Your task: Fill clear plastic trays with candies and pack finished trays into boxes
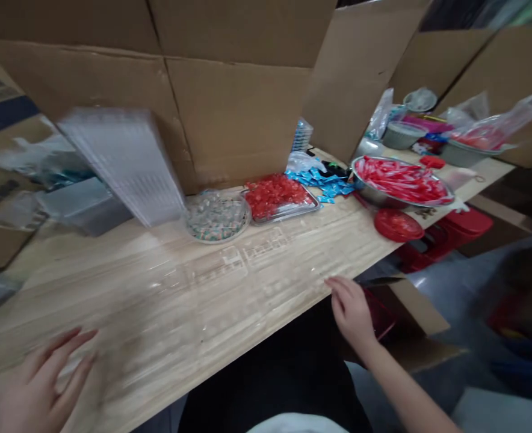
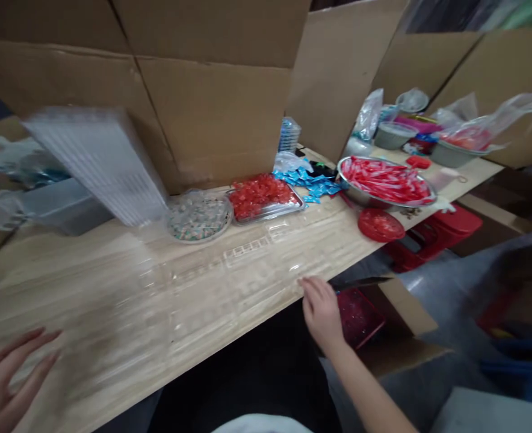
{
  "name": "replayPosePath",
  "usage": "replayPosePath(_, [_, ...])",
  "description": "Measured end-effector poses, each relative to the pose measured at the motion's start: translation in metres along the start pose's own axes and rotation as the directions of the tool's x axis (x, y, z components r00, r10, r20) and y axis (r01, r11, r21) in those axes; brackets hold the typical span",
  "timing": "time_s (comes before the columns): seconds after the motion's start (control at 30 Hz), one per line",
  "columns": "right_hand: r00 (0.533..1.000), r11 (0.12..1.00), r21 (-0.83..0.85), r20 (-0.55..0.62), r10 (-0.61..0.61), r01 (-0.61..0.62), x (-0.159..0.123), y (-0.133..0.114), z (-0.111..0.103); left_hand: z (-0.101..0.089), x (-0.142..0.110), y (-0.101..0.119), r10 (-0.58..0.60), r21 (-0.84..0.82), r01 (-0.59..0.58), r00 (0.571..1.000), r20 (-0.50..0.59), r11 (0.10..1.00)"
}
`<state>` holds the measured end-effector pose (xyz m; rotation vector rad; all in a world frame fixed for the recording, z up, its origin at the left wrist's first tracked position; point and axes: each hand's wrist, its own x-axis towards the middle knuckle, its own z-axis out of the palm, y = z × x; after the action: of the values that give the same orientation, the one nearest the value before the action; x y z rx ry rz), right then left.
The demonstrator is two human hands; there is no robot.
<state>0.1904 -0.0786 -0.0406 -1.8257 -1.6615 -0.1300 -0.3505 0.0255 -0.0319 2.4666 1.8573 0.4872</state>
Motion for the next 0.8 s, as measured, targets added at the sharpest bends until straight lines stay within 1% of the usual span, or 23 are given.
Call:
replayPosePath(0.07, [0.999,0.984,-0.179,-0.032,0.008,-0.014,0.034,0.055,-0.010,0.012,0.020,0.024,0.010,-0.033,-0.009,1.000,0.013,0.999])
replayPosePath(0.1, [1.000,0.968,-0.250,-0.022,0.007,-0.012,0.051,0.081,-0.013,0.019,0.028,0.034,0.025,-0.032,-0.024,0.999,0.034,0.999])
replayPosePath(0.17, [0.998,0.938,-0.344,0.059,-0.020,0.039,0.085,0.127,-0.016,0.032,0.039,0.047,0.056,-0.008,-0.055,0.996,0.073,0.998])
replayPosePath(0.2, [0.993,0.923,-0.379,0.110,-0.031,0.071,0.099,0.146,-0.016,0.037,0.041,0.050,0.057,-0.002,-0.057,0.995,0.086,0.998])
replayPosePath(0.27, [0.976,0.895,-0.428,0.212,-0.037,0.127,0.120,0.174,-0.012,0.042,0.042,0.053,0.030,-0.011,-0.028,0.992,0.123,1.000])
replayPosePath(0.33, [0.954,0.874,-0.455,0.298,-0.028,0.168,0.133,0.187,-0.008,0.043,0.041,0.054,-0.005,-0.031,0.010,0.988,0.155,0.999])
replayPosePath(0.4, [0.944,0.863,-0.468,0.328,-0.030,0.189,0.139,0.182,-0.002,0.043,0.040,0.054,-0.020,-0.032,0.026,0.985,0.170,0.999])
replayPosePath(0.47, [0.948,0.867,-0.451,0.309,-0.073,0.214,0.143,0.163,0.003,0.042,0.040,0.053,-0.021,-0.017,0.024,0.985,0.172,1.000])
replayPosePath(0.5, [0.944,0.872,-0.423,0.307,-0.117,0.246,0.143,0.150,0.007,0.042,0.040,0.053,-0.022,-0.006,0.024,0.986,0.168,1.000])
replayPosePath(0.53, [0.924,0.875,-0.374,0.337,-0.179,0.306,0.143,0.136,0.011,0.042,0.040,0.053,-0.024,0.008,0.023,0.987,0.161,1.000])
replayPosePath(0.6, [0.838,0.854,-0.255,0.449,-0.310,0.453,0.141,0.110,0.019,0.042,0.040,0.055,-0.024,0.036,0.019,0.989,0.148,0.999])
replayPosePath(0.63, [0.809,0.844,-0.220,0.476,-0.344,0.489,0.139,0.098,0.023,0.042,0.040,0.056,-0.016,0.048,0.010,0.989,0.144,0.999])
replayPosePath(0.67, [0.800,0.841,-0.206,0.480,-0.359,0.501,0.138,0.088,0.027,0.041,0.040,0.058,-0.007,0.057,-0.001,0.989,0.145,0.998])
replayPosePath(0.73, [0.822,0.851,-0.204,0.438,-0.363,0.484,0.134,0.067,0.035,0.040,0.040,0.062,0.008,0.077,-0.019,0.989,0.145,0.997])
replayPosePath(0.77, [0.820,0.851,-0.182,0.425,-0.385,0.493,0.132,0.057,0.039,0.039,0.039,0.064,0.007,0.088,-0.019,0.991,0.137,0.996])
replayPosePath(0.8, [0.795,0.839,-0.136,0.430,-0.429,0.526,0.130,0.045,0.043,0.037,0.039,0.066,0.001,0.100,-0.014,0.992,0.124,0.995])
